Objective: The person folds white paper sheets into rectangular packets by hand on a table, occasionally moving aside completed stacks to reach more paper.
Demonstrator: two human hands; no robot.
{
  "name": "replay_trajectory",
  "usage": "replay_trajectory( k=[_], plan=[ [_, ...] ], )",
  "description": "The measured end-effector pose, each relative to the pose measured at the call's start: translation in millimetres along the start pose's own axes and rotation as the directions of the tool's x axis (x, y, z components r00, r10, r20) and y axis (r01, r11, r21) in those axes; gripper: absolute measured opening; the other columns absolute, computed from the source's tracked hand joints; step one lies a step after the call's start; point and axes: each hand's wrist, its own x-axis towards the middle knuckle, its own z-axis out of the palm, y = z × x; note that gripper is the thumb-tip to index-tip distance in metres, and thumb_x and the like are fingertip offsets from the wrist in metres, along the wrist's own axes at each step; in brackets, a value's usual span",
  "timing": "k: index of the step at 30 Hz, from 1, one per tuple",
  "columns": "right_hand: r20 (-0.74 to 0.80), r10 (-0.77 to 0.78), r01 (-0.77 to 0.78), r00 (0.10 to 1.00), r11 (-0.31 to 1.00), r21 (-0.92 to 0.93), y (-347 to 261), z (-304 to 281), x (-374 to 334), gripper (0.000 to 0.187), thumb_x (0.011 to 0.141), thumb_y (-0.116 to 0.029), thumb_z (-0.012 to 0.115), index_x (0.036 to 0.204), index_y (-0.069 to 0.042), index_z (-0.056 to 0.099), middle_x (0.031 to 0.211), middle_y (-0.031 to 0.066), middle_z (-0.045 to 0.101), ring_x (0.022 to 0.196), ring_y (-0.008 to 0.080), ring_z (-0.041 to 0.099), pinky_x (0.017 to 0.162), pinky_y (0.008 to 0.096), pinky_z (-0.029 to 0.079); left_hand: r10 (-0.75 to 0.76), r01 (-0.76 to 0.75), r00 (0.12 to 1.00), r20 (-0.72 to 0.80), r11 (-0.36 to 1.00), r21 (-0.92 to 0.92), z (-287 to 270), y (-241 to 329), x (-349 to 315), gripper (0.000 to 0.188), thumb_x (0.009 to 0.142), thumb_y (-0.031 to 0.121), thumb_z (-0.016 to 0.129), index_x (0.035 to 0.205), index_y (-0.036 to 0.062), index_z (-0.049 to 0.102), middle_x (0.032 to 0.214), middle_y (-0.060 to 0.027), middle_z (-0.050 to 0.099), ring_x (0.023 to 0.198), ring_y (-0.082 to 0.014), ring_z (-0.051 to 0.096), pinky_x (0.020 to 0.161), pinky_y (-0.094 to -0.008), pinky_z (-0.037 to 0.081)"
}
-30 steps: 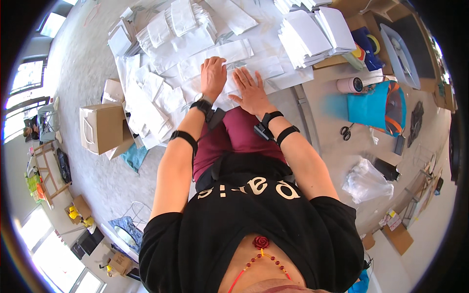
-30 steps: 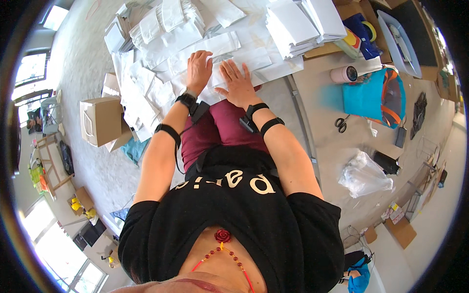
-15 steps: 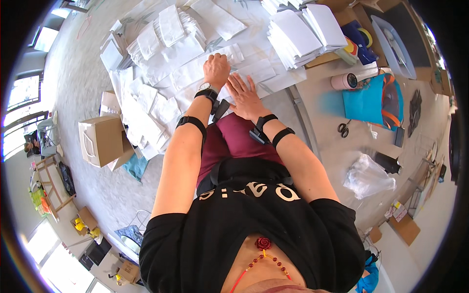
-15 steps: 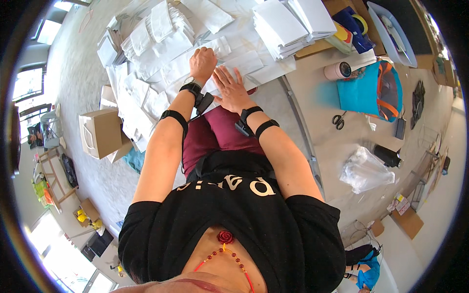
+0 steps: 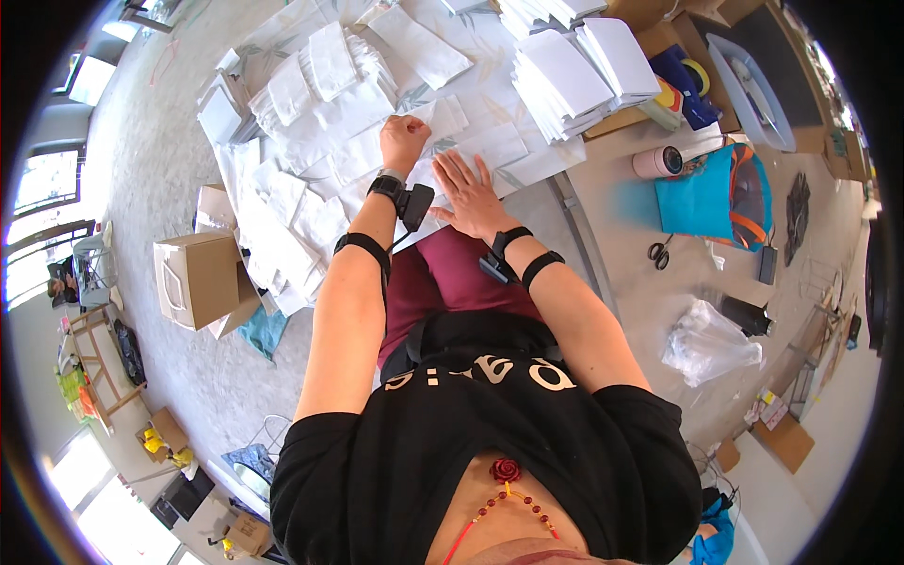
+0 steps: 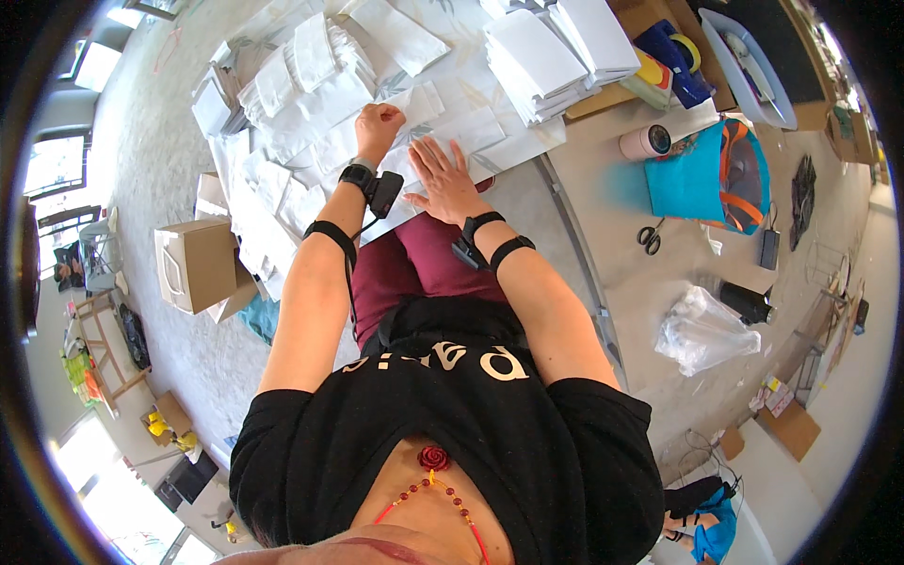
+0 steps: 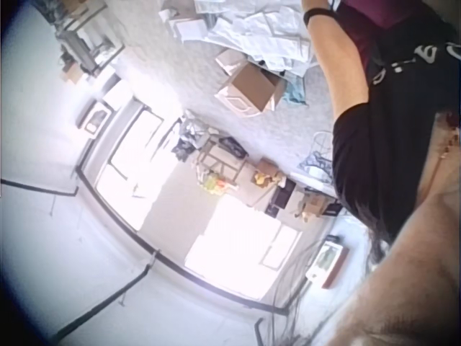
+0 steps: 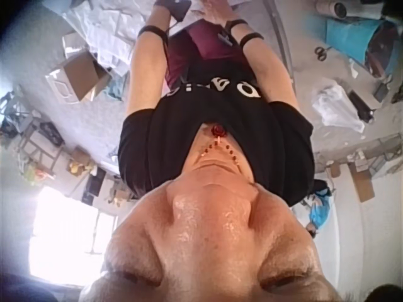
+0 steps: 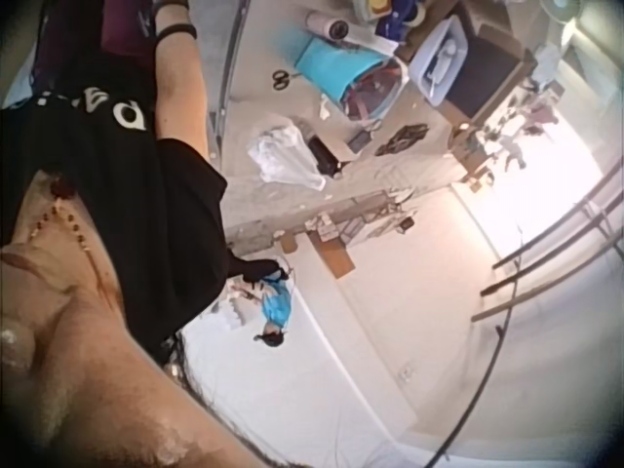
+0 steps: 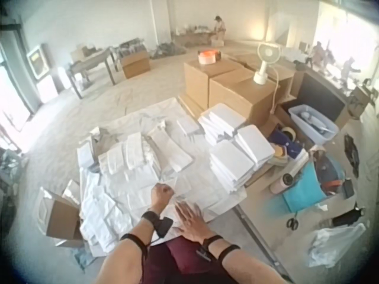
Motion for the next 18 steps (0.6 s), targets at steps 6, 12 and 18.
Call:
replay_trajectory(
  k=[6,12,18],
  plan=[
    [0.001,0.003,-0.003,1.000,1.000,-0.004,1.0,3.8,0.4,0.091,0.098,-0.064,0.054,0.163,-0.005,0.029,0.171,0.0093,0.027,0.160,0.0261,0.016,0.128,0.0570,0.004,-0.271,0.277,0.960,0.065,0.905,-0.322,-23.3,-9.4,1.0,0.018,0.089,0.018,0.074,0.098,0.0030,0.080,0.096,-0.0103,0.076,0.085,-0.0162,0.071,0.077,-0.0309,0.056],
    [0.065,0.010,-0.010,0.998,1.000,0.004,0.2,2.6,-0.1,0.089,0.100,-0.061,0.052,0.165,-0.007,0.025,0.173,0.0086,0.022,0.161,0.0252,0.013,0.128,0.0566,0.003,-0.411,0.260,0.908,0.083,0.397,-0.880,-78.6,-25.8,-22.6,0.017,0.097,0.015,0.072,0.107,0.0013,0.073,0.098,-0.0033,0.073,0.092,-0.0130,0.069,0.085,-0.0296,0.055],
    [0.095,0.027,-0.023,0.995,0.999,-0.049,-3.3,-2.5,2.8,0.085,0.102,-0.060,0.051,0.165,-0.008,0.026,0.173,0.0072,0.023,0.161,0.0241,0.015,0.128,0.0569,0.005,-0.373,0.073,0.928,-0.018,0.229,-0.971,-145.6,-23.7,-56.7,0.006,0.099,0.011,0.069,0.101,0.0062,0.070,0.102,-0.0025,0.071,0.099,-0.0142,0.066,0.093,-0.0332,0.051]
  ],
)
